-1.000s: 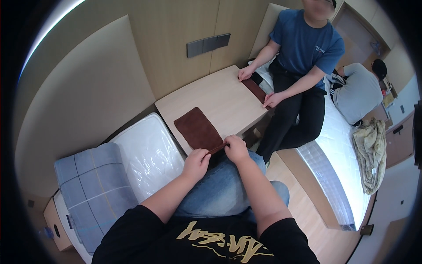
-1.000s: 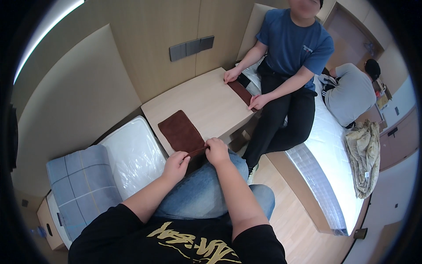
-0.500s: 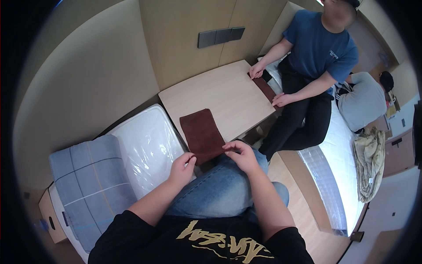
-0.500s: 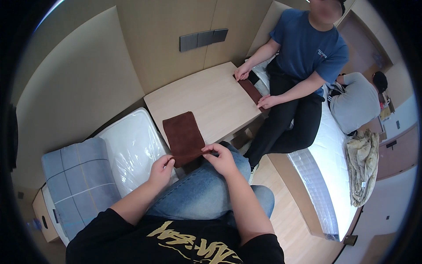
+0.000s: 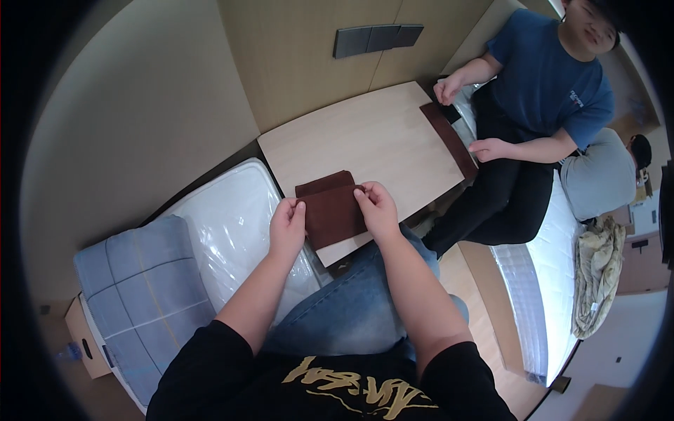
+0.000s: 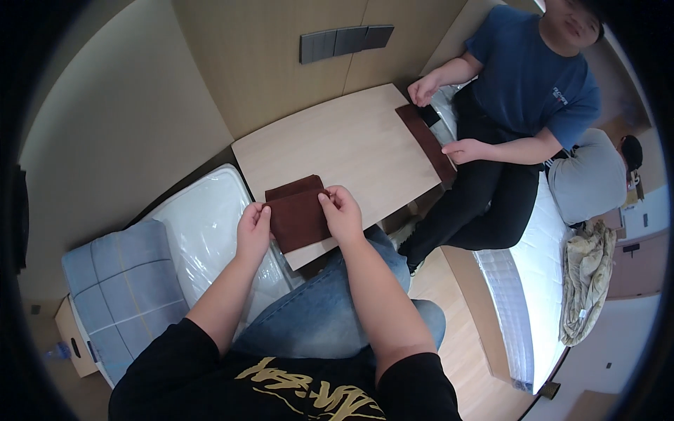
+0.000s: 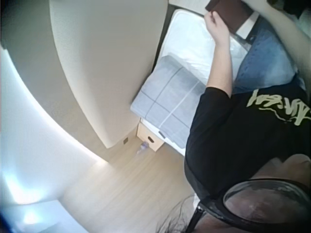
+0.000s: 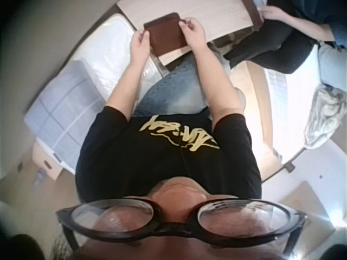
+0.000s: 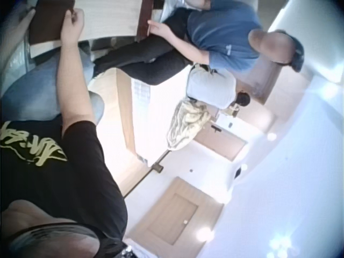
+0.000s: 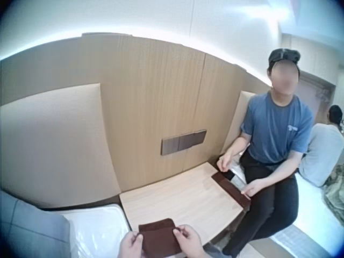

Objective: Folding a small brown cloth on a bedside table.

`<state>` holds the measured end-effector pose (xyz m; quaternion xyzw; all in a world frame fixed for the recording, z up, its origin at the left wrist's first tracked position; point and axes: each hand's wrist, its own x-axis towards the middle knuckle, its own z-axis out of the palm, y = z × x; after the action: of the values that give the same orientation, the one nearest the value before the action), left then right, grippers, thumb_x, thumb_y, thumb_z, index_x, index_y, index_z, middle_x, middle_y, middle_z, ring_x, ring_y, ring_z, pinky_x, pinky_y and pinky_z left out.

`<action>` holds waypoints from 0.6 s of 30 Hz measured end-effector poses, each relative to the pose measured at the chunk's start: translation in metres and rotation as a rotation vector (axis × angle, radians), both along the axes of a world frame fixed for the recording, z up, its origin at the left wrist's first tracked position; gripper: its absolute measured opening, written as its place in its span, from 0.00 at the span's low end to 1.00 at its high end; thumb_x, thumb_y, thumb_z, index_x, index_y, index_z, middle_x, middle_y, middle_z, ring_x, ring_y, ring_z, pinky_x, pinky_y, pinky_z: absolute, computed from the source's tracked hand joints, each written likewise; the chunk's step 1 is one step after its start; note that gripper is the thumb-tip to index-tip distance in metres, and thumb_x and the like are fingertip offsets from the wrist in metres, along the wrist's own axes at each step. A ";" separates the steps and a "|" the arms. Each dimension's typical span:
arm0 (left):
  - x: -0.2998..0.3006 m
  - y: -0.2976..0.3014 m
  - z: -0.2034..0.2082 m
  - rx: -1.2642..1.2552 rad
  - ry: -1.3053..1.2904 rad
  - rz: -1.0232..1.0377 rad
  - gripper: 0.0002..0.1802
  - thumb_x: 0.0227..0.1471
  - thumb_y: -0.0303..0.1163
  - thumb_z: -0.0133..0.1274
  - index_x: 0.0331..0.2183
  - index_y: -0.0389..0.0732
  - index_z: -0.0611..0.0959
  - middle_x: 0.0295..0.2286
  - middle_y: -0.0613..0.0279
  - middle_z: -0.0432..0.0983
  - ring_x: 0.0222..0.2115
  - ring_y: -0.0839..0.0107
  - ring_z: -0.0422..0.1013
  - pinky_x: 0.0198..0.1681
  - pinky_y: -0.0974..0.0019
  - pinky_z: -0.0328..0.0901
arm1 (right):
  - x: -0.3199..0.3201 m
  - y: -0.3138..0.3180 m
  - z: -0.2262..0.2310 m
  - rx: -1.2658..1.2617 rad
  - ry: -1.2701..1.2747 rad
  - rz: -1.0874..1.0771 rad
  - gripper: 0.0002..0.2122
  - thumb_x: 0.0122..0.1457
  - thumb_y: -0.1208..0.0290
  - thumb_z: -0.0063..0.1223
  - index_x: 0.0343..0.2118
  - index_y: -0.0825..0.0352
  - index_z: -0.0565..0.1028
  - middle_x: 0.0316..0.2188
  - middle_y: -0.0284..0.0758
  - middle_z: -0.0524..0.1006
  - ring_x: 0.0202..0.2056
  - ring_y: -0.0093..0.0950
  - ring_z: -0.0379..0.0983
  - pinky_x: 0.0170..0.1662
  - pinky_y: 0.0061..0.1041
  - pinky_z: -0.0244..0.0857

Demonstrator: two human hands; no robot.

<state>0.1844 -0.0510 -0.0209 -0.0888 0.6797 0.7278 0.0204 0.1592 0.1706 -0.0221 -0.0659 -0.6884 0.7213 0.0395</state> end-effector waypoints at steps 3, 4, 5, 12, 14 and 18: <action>-0.013 -0.004 -0.001 -0.069 -0.034 0.007 0.09 0.74 0.35 0.52 0.42 0.41 0.80 0.29 0.70 0.79 0.24 0.83 0.71 0.24 0.74 0.68 | -0.016 -0.010 -0.010 0.124 -0.043 -0.050 0.07 0.70 0.70 0.61 0.44 0.68 0.79 0.26 0.24 0.75 0.29 0.15 0.68 0.35 0.20 0.65; -0.018 -0.005 -0.005 -0.073 -0.044 0.013 0.09 0.74 0.35 0.52 0.42 0.41 0.80 0.29 0.70 0.79 0.24 0.83 0.71 0.24 0.74 0.68 | -0.021 -0.011 -0.012 0.119 -0.053 -0.043 0.07 0.70 0.70 0.61 0.44 0.68 0.79 0.26 0.24 0.75 0.29 0.15 0.68 0.35 0.20 0.65; -0.022 -0.005 -0.008 -0.086 -0.058 0.035 0.09 0.73 0.35 0.52 0.42 0.40 0.80 0.29 0.70 0.79 0.24 0.83 0.71 0.23 0.74 0.67 | -0.027 -0.012 -0.014 0.242 -0.068 -0.049 0.08 0.69 0.68 0.63 0.43 0.67 0.79 0.25 0.28 0.76 0.28 0.20 0.70 0.35 0.24 0.67; -0.042 -0.006 0.005 -0.167 -0.182 0.049 0.10 0.71 0.34 0.55 0.40 0.36 0.79 0.24 0.66 0.77 0.17 0.80 0.69 0.19 0.71 0.67 | -0.044 -0.017 -0.008 0.676 -0.058 -0.063 0.11 0.65 0.62 0.65 0.41 0.64 0.80 0.27 0.40 0.81 0.30 0.41 0.79 0.36 0.40 0.72; -0.044 -0.004 0.012 -0.177 -0.211 0.062 0.10 0.71 0.34 0.56 0.39 0.36 0.79 0.23 0.66 0.76 0.17 0.79 0.68 0.18 0.71 0.66 | -0.045 -0.016 -0.008 0.674 -0.090 -0.053 0.11 0.65 0.62 0.65 0.41 0.64 0.80 0.27 0.39 0.81 0.30 0.41 0.79 0.36 0.40 0.72; -0.045 -0.005 0.004 -0.203 -0.232 0.079 0.11 0.70 0.34 0.57 0.39 0.36 0.79 0.22 0.66 0.75 0.16 0.80 0.68 0.17 0.70 0.65 | -0.046 -0.017 -0.005 0.666 -0.117 -0.077 0.11 0.65 0.61 0.65 0.38 0.64 0.79 0.26 0.38 0.81 0.30 0.40 0.79 0.36 0.40 0.72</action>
<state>0.1390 -0.0561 -0.0167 -0.2003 0.7387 0.6406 0.0611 0.1130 0.1538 -0.0269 -0.1166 -0.8842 0.4498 0.0465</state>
